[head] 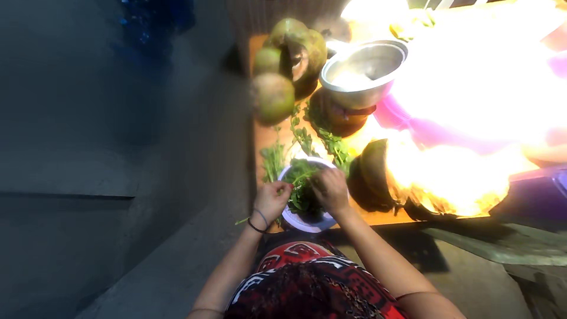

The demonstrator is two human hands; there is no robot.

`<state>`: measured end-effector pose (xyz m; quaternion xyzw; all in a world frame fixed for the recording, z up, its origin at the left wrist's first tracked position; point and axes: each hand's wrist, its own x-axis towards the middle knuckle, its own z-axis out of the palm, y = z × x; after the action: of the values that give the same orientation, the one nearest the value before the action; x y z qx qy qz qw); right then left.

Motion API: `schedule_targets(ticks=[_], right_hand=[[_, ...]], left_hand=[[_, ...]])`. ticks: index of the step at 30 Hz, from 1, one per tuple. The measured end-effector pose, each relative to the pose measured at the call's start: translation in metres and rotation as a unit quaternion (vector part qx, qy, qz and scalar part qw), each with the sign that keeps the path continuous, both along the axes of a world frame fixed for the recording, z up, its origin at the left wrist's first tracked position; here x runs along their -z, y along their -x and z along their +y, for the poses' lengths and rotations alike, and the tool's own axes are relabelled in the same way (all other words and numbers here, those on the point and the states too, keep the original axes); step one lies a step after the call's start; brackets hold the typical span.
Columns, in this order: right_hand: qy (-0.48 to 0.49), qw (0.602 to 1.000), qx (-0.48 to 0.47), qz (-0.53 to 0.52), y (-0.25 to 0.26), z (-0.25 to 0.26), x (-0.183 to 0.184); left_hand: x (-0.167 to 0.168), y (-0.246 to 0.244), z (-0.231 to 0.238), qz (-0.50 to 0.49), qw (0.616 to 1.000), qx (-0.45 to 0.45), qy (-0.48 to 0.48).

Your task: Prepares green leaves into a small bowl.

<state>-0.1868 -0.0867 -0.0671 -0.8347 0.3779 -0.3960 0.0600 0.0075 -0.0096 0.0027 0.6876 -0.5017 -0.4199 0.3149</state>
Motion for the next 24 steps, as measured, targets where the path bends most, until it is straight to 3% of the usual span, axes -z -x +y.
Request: schedule_targets(ticks=[4,8,19,24], right_hand=[[0.010,0.998,0.046,0.043,-0.003,-0.003,-0.003],[-0.014,0.995,0.021,0.092,-0.006,-0.006,-0.006],[-0.119,0.993,0.016,0.014,-0.014,0.000,-0.017],[-0.082,0.991,0.034,0.099,-0.020,-0.002,-0.018]], left_hand=[[0.003,0.008,0.000,-0.033,0.999,0.007,0.040],[0.010,0.009,-0.003,-0.054,0.990,0.038,0.125],[0.015,0.005,0.001,-0.020,0.988,0.025,0.153],[0.018,0.011,-0.001,-0.056,0.984,0.035,0.167]])
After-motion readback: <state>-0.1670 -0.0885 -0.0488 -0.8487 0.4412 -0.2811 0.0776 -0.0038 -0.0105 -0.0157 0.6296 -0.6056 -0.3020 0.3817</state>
